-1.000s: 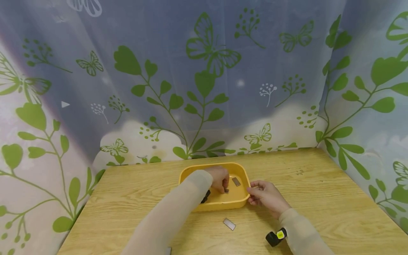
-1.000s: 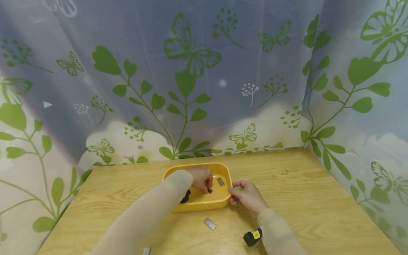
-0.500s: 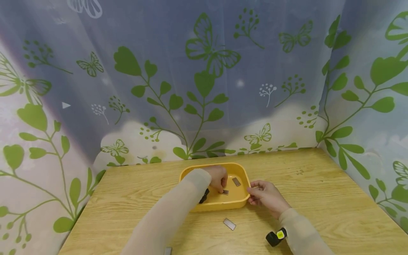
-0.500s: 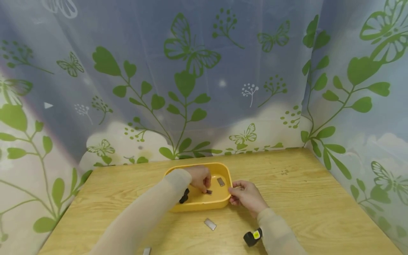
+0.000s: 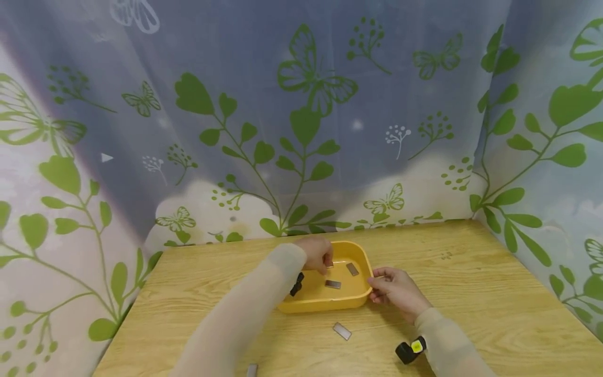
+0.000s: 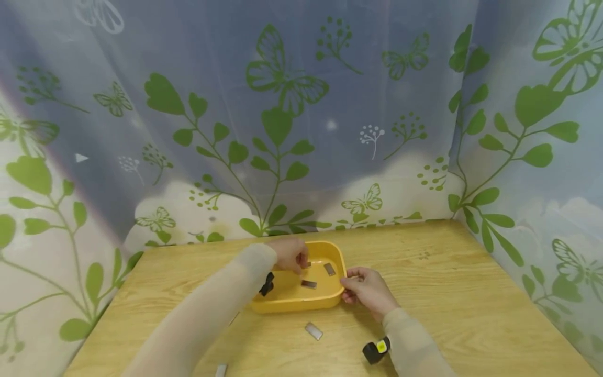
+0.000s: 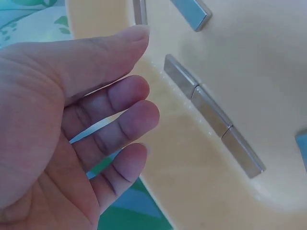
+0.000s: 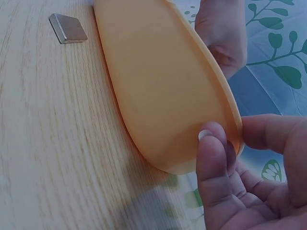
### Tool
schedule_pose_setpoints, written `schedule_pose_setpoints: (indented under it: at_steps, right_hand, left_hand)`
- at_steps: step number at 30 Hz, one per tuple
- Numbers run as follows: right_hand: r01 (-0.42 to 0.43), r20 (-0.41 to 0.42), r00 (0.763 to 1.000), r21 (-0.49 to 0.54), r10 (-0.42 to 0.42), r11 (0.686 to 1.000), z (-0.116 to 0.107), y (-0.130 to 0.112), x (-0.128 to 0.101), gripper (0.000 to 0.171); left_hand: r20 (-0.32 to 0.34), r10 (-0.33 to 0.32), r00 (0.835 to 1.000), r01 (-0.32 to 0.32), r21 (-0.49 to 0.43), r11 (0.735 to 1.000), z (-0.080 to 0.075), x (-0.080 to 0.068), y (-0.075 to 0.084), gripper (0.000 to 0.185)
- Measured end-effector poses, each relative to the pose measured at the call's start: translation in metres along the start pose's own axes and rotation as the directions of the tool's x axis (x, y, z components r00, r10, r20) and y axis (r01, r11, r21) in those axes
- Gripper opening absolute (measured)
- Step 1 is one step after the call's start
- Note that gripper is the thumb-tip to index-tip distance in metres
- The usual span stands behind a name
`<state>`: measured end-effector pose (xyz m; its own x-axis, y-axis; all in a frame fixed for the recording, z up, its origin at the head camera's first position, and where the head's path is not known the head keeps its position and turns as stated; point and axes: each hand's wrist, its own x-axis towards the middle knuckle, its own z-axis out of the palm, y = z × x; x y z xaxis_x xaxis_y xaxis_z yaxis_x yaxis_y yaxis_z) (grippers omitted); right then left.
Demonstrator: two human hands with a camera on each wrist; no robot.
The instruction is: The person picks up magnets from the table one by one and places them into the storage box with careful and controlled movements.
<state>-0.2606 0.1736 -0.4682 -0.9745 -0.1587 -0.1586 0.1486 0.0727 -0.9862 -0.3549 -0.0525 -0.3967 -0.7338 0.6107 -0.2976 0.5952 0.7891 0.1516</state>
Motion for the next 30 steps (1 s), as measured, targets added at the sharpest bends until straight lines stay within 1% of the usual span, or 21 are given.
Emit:
schedule_pose_setpoints:
  at_steps: [2,7,12,17,21,25,30]
  right_hand:
    - [0.005,0.002,1.0,-0.005,-0.005,1.0,0.0,0.001,0.0,0.038]
    - [0.005,0.003,1.0,-0.005,-0.005,1.0,0.0,0.002,0.001,0.039]
    - [0.004,0.005,1.0,-0.002,-0.004,1.0,0.001,0.001,0.0,0.038]
    - [0.016,0.007,1.0,-0.009,-0.016,1.0,0.003,0.002,-0.001,0.04]
    - [0.015,0.0,1.0,-0.004,-0.015,1.0,0.003,0.003,0.0,0.039]
    - [0.019,0.006,1.0,0.003,-0.019,1.0,0.003,0.001,0.0,0.04]
    - [0.02,0.016,1.0,0.002,-0.02,1.0,0.003,-0.001,-0.001,0.042]
  left_hand:
    - [-0.013,0.001,1.0,-0.001,0.0,1.0,-0.003,-0.004,-0.002,0.014]
    - [-0.064,0.037,0.997,-0.035,0.03,0.999,-0.011,-0.016,-0.006,0.024]
    - [-0.092,0.041,0.995,-0.04,0.014,0.999,-0.014,-0.027,-0.011,0.032]
    - [-0.17,0.043,0.984,-0.043,0.007,0.999,-0.014,-0.04,-0.018,0.038]
    - [-0.235,0.028,0.972,-0.038,-0.039,0.999,-0.015,-0.056,-0.023,0.043]
    - [-0.28,-0.016,0.96,-0.013,-0.101,0.995,-0.016,-0.073,-0.03,0.044]
    - [-0.325,-0.055,0.944,0.016,-0.122,0.992,-0.016,-0.09,-0.042,0.045]
